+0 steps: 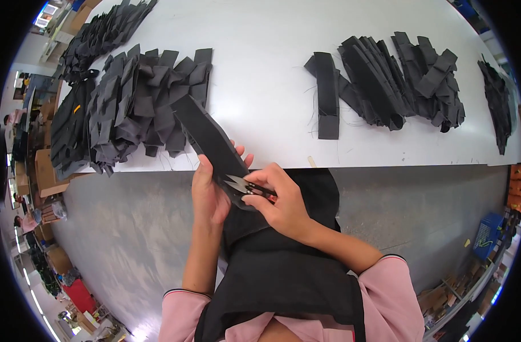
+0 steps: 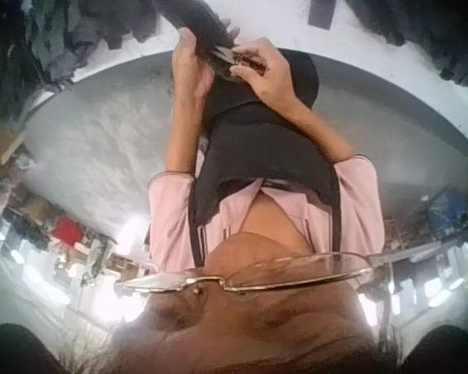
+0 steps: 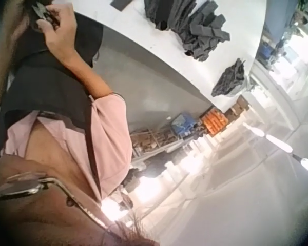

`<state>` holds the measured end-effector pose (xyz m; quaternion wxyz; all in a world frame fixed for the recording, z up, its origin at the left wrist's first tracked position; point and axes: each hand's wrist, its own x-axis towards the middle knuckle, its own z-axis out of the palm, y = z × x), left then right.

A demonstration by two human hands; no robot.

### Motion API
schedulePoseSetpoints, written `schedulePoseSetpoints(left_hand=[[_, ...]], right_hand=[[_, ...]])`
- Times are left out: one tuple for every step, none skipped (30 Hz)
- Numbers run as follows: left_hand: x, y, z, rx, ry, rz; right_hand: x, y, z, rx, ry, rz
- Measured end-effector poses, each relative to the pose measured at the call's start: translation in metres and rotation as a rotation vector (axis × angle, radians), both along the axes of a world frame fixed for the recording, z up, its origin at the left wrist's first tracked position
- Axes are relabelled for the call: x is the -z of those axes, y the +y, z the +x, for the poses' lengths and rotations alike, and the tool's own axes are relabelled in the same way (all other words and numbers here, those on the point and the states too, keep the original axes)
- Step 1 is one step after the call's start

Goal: Trimming and cutting pieces of grey fabric strips using nippers on a factory workbench.

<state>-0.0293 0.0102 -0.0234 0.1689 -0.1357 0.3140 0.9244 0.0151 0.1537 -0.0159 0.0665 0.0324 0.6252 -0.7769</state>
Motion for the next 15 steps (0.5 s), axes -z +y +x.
schedulePoseSetpoints(left_hand=[[0.001, -0.002, -0.001, -0.006, 0.000, -0.005], [0.001, -0.003, -0.002, -0.040, -0.003, 0.033], [0.002, -0.002, -0.003, -0.070, -0.007, 0.074], [0.002, -0.003, -0.002, -0.070, -0.007, 0.074], [0.002, -0.004, -0.002, -0.061, 0.003, 0.074], [0.003, -0.004, -0.002, -0.052, 0.014, 0.074], [0.003, -0.004, -0.002, -0.053, 0.016, 0.074], [0.003, -0.003, -0.003, -0.051, 0.020, 0.082], [0.003, -0.003, -0.002, -0.049, 0.023, 0.090], [0.002, -0.003, -0.002, -0.050, 0.023, 0.089], [0.001, -0.002, -0.001, -0.052, 0.023, 0.071], [-0.001, -0.001, 0.000, -0.051, 0.023, 0.056], [-0.002, 0.000, 0.000, -0.051, 0.023, 0.056], [-0.003, 0.001, 0.001, -0.063, 0.006, 0.060], [-0.004, 0.002, 0.000, -0.076, -0.009, 0.064]], right_hand=[[-0.002, 0.003, 0.004, -0.012, 0.057, 0.183], [-0.004, 0.005, 0.006, -0.023, 0.115, 0.365], [-0.006, 0.008, 0.007, -0.024, 0.114, 0.365], [-0.008, 0.012, 0.006, -0.018, 0.230, 0.483], [-0.010, 0.013, 0.006, -0.012, 0.347, 0.600], [-0.010, 0.015, 0.006, -0.012, 0.349, 0.600], [-0.010, 0.016, 0.005, -0.032, 0.420, 0.673], [-0.011, 0.017, 0.005, -0.054, 0.491, 0.746], [-0.012, 0.017, 0.004, -0.054, 0.491, 0.745], [-0.014, 0.016, 0.004, -0.048, 0.520, 0.777], [-0.015, 0.016, 0.003, -0.041, 0.549, 0.809], [-0.016, 0.016, 0.003, -0.041, 0.548, 0.809], [-0.016, 0.015, 0.003, -0.045, 0.554, 0.813], [-0.017, 0.015, 0.003, -0.049, 0.559, 0.817], [-0.018, 0.015, 0.004, -0.048, 0.559, 0.817]])
